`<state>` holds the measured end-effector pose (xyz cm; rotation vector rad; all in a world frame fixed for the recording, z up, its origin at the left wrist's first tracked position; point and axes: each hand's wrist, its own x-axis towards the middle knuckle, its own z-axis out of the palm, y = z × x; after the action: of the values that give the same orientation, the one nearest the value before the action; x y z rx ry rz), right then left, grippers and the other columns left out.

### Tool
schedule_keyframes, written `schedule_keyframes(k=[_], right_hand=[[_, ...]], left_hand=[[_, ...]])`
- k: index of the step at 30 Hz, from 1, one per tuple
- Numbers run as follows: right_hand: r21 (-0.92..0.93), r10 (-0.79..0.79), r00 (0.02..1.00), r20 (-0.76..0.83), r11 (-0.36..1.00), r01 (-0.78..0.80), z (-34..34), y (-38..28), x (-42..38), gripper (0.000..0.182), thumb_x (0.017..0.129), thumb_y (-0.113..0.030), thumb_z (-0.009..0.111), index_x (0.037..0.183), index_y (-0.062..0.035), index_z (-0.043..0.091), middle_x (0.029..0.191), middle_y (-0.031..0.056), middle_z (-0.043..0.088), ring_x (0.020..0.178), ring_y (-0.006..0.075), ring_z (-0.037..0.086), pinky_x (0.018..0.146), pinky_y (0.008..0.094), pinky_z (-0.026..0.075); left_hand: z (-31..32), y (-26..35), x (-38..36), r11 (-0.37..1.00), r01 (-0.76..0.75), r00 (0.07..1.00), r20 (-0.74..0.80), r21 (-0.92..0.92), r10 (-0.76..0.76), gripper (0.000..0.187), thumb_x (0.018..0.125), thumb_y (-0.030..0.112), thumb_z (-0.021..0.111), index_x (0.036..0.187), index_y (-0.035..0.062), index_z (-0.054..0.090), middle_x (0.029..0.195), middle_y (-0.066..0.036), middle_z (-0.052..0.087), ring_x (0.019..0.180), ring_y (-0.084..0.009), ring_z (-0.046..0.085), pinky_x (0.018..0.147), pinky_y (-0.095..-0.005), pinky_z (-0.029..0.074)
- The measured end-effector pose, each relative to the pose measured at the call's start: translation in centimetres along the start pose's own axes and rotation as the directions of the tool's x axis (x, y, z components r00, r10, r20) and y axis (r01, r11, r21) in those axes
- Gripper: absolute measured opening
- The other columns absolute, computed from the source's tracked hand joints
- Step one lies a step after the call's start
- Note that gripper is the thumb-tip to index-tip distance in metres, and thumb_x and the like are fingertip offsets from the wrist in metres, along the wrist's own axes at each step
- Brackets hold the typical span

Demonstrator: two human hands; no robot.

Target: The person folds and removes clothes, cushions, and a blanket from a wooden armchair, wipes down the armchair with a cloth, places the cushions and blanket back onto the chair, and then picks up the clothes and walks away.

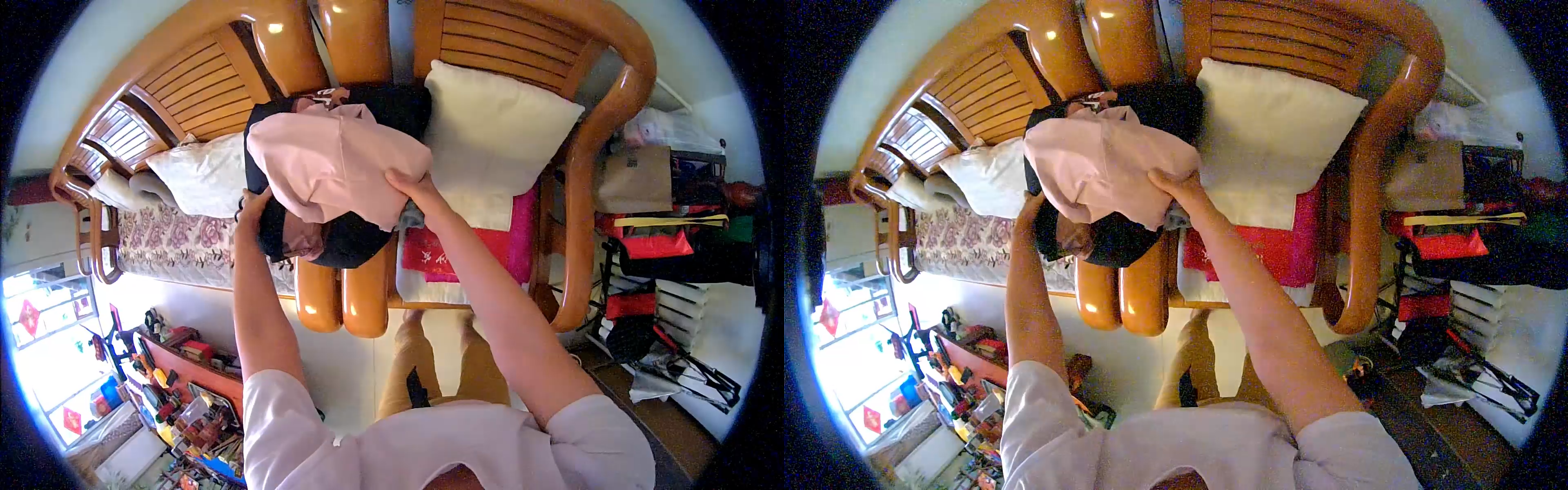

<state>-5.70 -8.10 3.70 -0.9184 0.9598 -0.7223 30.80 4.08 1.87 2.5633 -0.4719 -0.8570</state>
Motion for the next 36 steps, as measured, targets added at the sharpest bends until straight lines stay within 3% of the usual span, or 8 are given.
schedule_keyframes(k=[2, 3, 7, 10, 12, 22, 30, 36], right_hand=[[-0.105, 0.092, 0.984, -0.155, 0.988, -0.109, 0.3, 1.5, 1.0, 0.093, 0.063, -0.042, 0.081, 0.132, -0.0026, 0.034, 0.121, 0.0119, 0.052, 0.111, 0.0245, 0.051, 0.094, 0.0343, 0.041], [-0.191, 0.156, 0.939, -0.306, 0.956, -0.221, 0.2, 1.9, 1.4, 0.092, 0.062, -0.041, 0.082, 0.132, -0.0032, 0.034, 0.122, 0.0115, 0.052, 0.111, 0.0242, 0.050, 0.094, 0.0343, 0.042], [0.089, 0.267, 0.963, -0.040, 0.961, -0.262, 0.3, -1.0, 0.0, 0.091, 0.063, -0.037, 0.082, 0.132, -0.0033, 0.033, 0.121, 0.0125, 0.053, 0.109, 0.0253, 0.053, 0.093, 0.0350, 0.043], [0.225, 0.378, 0.911, 0.166, 0.885, -0.408, -0.8, 1.6, 1.9, 0.084, 0.064, -0.034, 0.081, 0.129, -0.0033, 0.039, 0.116, 0.0126, 0.056, 0.105, 0.0256, 0.055, 0.089, 0.0355, 0.045], [0.261, 0.472, 0.828, 0.302, 0.795, -0.548, -2.1, 4.4, 2.6, 0.059, 0.071, -0.026, 0.077, 0.119, -0.0019, 0.052, 0.108, 0.0109, 0.062, 0.098, 0.0243, 0.060, 0.089, 0.0369, 0.048], [0.281, 0.647, 0.608, 0.460, 0.543, -0.791, -4.2, 4.2, -2.6, 0.041, 0.071, -0.020, 0.075, 0.106, -0.0034, 0.062, 0.103, 0.0114, 0.065, 0.091, 0.0234, 0.063, 0.083, 0.0374, 0.051], [0.140, 0.650, 0.716, 0.256, 0.708, -0.692, -10.1, 5.5, -9.0, 0.038, 0.071, -0.019, 0.073, 0.105, -0.0045, 0.064, 0.100, 0.0094, 0.065, 0.091, 0.0185, 0.062, 0.083, 0.0322, 0.048], [-0.128, 0.612, 0.776, 0.155, 0.791, -0.598, -18.7, -0.6, -21.0, 0.048, 0.072, -0.016, 0.071, 0.116, -0.0039, 0.058, 0.107, 0.0065, 0.062, 0.096, 0.0171, 0.058, 0.089, 0.0323, 0.044]], left_hand=[[0.4, 0.0, -0.5, 0.911, 0.036, 0.940, 0.324, -0.411, 0.109, 0.118, 0.060, 0.053, 0.076, 0.141, -0.0001, 0.010, 0.136, -0.022, 0.036, 0.115, -0.0332, 0.047, 0.095, -0.0429, 0.040], [0.4, 0.4, -1.9, 0.852, 0.032, 0.922, 0.345, -0.523, 0.177, 0.101, 0.067, 0.046, 0.074, 0.140, 0.0014, 0.020, 0.130, -0.019, 0.044, 0.105, -0.0313, 0.054, 0.088, -0.0427, 0.045], [0.1, -2.2, 0.1, 0.769, 0.317, 0.803, 0.588, -0.555, 0.093, 0.077, 0.070, 0.042, 0.072, 0.129, 0.0019, 0.043, 0.117, -0.014, 0.056, 0.101, -0.0297, 0.056, 0.085, -0.0414, 0.047], [0.9, -4.4, 2.2, 0.792, 0.323, 0.797, 0.600, -0.518, 0.067, 0.073, 0.071, 0.040, 0.072, 0.126, 0.0013, 0.046, 0.117, -0.014, 0.057, 0.099, -0.0291, 0.057, 0.086, -0.0411, 0.046], [2.5, -7.5, 3.8, 0.833, 0.275, 0.848, 0.530, -0.481, 0.025, 0.068, 0.073, 0.040, 0.070, 0.125, 0.0010, 0.048, 0.120, -0.014, 0.056, 0.102, -0.0279, 0.057, 0.089, -0.0392, 0.045], [6.3, -7.0, -2.2, 0.763, 0.241, 0.913, 0.407, -0.600, 0.031, 0.067, 0.074, 0.038, 0.069, 0.125, 0.0019, 0.048, 0.122, -0.014, 0.054, 0.105, -0.0270, 0.055, 0.092, -0.0384, 0.043], [7.6, -5.2, -12.7, 0.670, 0.137, 0.955, 0.277, -0.730, 0.107, 0.065, 0.074, 0.037, 0.069, 0.126, 0.0026, 0.048, 0.123, -0.013, 0.054, 0.108, -0.0264, 0.053, 0.094, -0.0378, 0.041], [14.4, -4.6, -24.6, 0.687, 0.248, 0.865, 0.475, -0.683, 0.160, 0.065, 0.074, 0.035, 0.069, 0.126, 0.0032, 0.048, 0.124, -0.013, 0.053, 0.110, -0.0259, 0.052, 0.095, -0.0373, 0.040]])
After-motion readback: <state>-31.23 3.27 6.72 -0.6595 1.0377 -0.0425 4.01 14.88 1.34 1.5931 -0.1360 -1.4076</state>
